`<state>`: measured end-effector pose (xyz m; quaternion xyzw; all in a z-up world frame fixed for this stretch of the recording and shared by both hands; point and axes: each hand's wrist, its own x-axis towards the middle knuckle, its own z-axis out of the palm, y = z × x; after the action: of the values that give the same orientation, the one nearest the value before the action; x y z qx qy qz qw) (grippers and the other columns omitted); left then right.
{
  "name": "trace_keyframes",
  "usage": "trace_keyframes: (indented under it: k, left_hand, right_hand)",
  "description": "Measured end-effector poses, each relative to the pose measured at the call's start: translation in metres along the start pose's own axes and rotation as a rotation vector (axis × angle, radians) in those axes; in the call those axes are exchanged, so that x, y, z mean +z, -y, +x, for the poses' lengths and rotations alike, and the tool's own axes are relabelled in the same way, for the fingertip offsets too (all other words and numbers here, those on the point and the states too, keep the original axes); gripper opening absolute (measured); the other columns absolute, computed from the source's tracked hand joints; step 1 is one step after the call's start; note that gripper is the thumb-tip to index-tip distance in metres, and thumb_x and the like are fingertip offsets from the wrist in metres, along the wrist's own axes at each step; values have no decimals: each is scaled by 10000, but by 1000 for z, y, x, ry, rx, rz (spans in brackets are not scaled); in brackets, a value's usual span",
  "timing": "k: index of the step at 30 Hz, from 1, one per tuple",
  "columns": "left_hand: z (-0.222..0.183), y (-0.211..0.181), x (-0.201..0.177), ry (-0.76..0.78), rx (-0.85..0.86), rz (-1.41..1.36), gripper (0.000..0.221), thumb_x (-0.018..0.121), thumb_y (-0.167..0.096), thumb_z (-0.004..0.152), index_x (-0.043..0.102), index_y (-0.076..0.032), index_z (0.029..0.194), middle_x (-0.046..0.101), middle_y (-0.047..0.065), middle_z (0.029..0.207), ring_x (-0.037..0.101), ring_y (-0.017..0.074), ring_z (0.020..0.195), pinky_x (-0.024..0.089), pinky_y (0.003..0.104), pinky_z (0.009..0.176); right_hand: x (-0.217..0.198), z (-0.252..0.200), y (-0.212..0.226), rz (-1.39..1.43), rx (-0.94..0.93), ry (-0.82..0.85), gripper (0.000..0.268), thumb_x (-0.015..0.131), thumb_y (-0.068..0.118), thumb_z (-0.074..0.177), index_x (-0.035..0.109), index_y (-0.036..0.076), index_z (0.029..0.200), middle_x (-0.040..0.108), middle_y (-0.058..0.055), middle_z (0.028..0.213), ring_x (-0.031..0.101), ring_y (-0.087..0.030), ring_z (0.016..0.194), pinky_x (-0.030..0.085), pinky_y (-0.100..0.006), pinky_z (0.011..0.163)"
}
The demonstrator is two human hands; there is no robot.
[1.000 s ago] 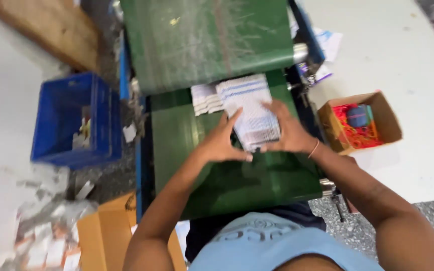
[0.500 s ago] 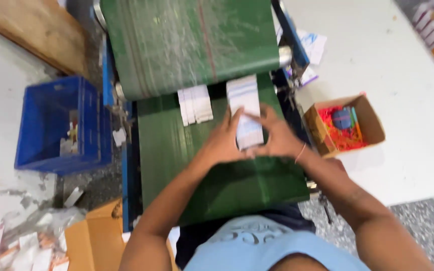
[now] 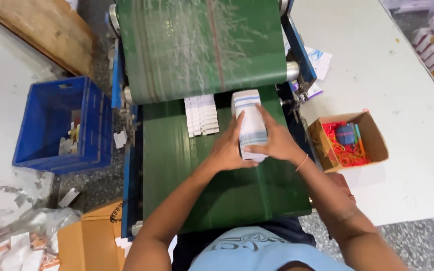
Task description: The person organizes and stacks flattened product boxes on a conveyor belt, then folds one of the boxes into its three-dimensional shape.
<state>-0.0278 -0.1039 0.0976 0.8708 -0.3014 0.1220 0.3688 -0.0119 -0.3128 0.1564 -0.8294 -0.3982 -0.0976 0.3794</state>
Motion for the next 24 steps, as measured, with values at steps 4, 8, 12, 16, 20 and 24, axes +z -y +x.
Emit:
trace_keyframes:
  k: [4,8,12,16,20,24]
  left_hand:
    - [-15,16,41,-180,4,-155,1531,953,-531,541,17,4,1629,241,334,1651,384,491,1476,400,510,1175]
    - [-25,26,68,-263,-30,47,1281,966,-509,613,247,-53,1570,221,325,1723,358,441,1539,381,468,1227]
    - [-27,15,53,-301,-37,-8,1456,972,-531,579,134,90,1595,222,354,1651,319,486,1517,326,502,1223]
    - [-28,9,49,-243,-68,-99,1465,956,-558,579,127,92,1597,259,343,1653,350,469,1514,344,479,1225]
    - [-34,4,46,-172,-145,-181,1494,941,-579,585,85,100,1604,248,348,1649,357,469,1496,372,474,1198]
    - [-37,2,49,-170,-173,-153,1496,947,-582,569,99,88,1602,238,343,1657,365,466,1490,375,486,1180]
  right_hand:
    - [13,41,28,-297,664,104,1323,767,631,656,113,35,1641,633,-310,1279,662,-459,1124,541,-487,951]
    - [33,47,17,-445,727,39,1290,689,629,669,78,16,1625,636,-287,1279,674,-445,1095,557,-501,905]
    - [34,46,24,-444,754,8,1220,687,684,770,86,38,1613,618,-299,1296,656,-459,1113,550,-504,914]
    - [31,39,23,-459,795,52,1302,767,526,632,58,36,1608,611,-281,1299,668,-437,1108,557,-486,919]
    - [32,33,28,-454,789,72,1276,755,496,646,57,33,1608,578,-275,1341,668,-444,1087,557,-493,906]
    - [34,31,32,-512,774,98,1224,721,492,694,72,7,1611,593,-281,1308,679,-435,1071,562,-494,901]
